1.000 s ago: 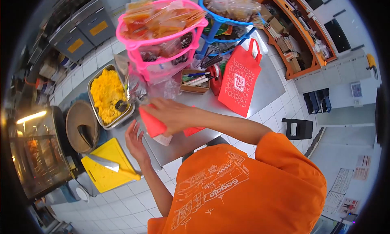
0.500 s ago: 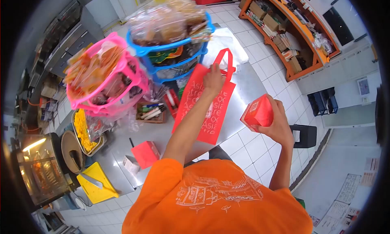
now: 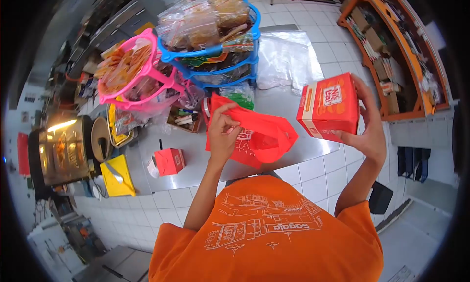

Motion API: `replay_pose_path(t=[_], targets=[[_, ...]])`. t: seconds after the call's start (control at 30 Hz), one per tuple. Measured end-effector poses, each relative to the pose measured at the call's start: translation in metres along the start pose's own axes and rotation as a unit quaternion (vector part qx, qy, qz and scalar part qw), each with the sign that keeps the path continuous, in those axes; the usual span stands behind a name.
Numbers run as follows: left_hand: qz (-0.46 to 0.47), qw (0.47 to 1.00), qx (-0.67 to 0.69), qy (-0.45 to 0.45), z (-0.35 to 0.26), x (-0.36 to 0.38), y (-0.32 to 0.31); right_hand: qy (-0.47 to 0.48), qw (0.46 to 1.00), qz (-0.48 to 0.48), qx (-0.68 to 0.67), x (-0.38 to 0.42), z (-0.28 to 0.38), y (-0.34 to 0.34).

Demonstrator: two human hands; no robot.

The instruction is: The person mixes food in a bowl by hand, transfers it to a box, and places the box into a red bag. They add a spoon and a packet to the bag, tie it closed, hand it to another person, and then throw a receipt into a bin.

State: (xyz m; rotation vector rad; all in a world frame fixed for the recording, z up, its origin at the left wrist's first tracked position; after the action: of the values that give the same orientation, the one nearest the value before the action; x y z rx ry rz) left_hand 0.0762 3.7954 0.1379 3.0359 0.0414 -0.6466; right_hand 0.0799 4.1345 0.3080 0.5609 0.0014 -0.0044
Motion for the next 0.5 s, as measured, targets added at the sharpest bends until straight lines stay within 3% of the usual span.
replay_pose_path(t=[0.13, 0.3, 0.43, 0.5], targets=[[-0.099, 0.984, 0.122, 0.088, -0.01, -0.001, -0.003, 0.082, 0.992, 0.069, -0.068, -0.034, 0.021, -0.006], [-0.175, 0.981, 0.087, -0.013, -0.015, -0.012, 0.006, 0.125, 0.982, 0.106, -0.092, -0.05, 0.042, -0.011], [-0.2, 0.974, -0.091, -0.057, -0.018, -0.013, 0.019, 0.112, 0.989, 0.083, -0.04, -0.047, 0.055, -0.015], [-0.219, 0.948, -0.215, -0.078, -0.041, -0.007, 0.026, 0.054, 0.994, 0.091, -0.009, -0.038, 0.055, -0.026]])
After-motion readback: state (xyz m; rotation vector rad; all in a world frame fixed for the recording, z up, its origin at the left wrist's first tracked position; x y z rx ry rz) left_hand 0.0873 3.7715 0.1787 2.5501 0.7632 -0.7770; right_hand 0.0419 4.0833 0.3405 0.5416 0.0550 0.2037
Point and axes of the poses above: each hand's wrist, its own x-axis away from the middle knuckle, its own y-axis out of the back of the hand, z = x × y, the point moved 2 cm from there along -x, towards the middle knuckle, and after that the axes turned 12 degrees about -y, right-handed, at the moved point
